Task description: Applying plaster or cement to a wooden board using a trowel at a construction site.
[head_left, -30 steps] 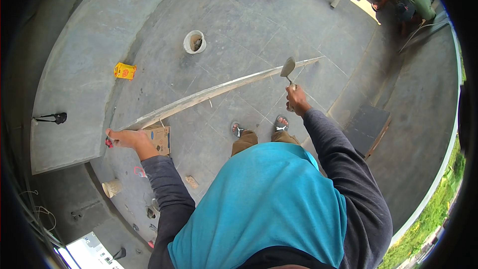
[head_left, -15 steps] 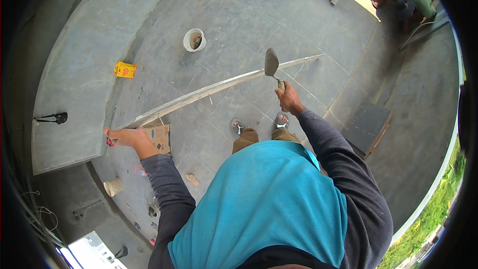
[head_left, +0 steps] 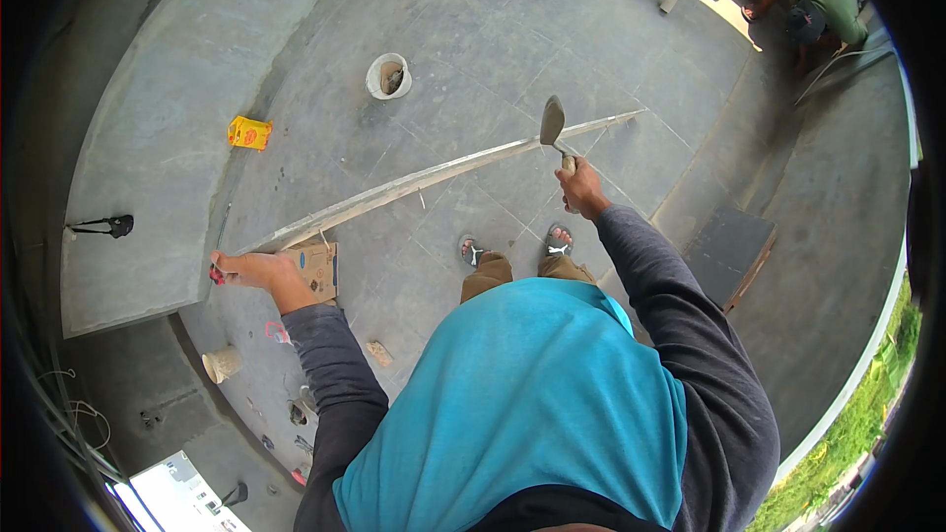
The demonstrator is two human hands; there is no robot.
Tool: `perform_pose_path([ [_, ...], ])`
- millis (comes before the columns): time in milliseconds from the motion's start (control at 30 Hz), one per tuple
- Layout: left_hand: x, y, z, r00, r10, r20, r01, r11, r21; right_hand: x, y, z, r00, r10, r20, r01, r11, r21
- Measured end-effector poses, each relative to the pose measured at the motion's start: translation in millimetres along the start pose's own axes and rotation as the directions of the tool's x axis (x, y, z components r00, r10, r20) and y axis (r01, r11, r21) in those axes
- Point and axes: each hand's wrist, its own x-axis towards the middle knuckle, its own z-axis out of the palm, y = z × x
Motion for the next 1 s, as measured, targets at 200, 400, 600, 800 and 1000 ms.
perform_pose_path([
  [200,0.0,-1.6,3.0,1.000,0.028,0.009,-0.028,0.999,-0.031,1.2,-2.9,-4.1,0.998,0.052,0.040,-0.054,0.998,0.039],
  [400,4.6,-5.2,3.5,1.000,0.022,0.014,-0.022,0.999,-0.045,22.9,15.3,-4.7,0.995,0.099,0.016,-0.099,0.994,0.041],
  [600,3.8,-6.0,7.4,0.999,0.031,0.026,-0.030,0.999,-0.030,31.4,20.8,-7.2,0.997,0.079,0.002,-0.078,0.995,0.062],
  [800,14.0,-10.3,10.1,0.999,0.035,0.022,-0.035,0.999,-0.017,36.4,25.7,-9.6,0.998,0.037,-0.058,-0.036,0.999,0.018],
  [1000,3.9,-2.2,19.0,0.999,0.038,0.017,-0.038,0.999,-0.029,27.8,11.0,-3.4,1.000,-0.010,-0.018,0.010,1.000,0.026],
])
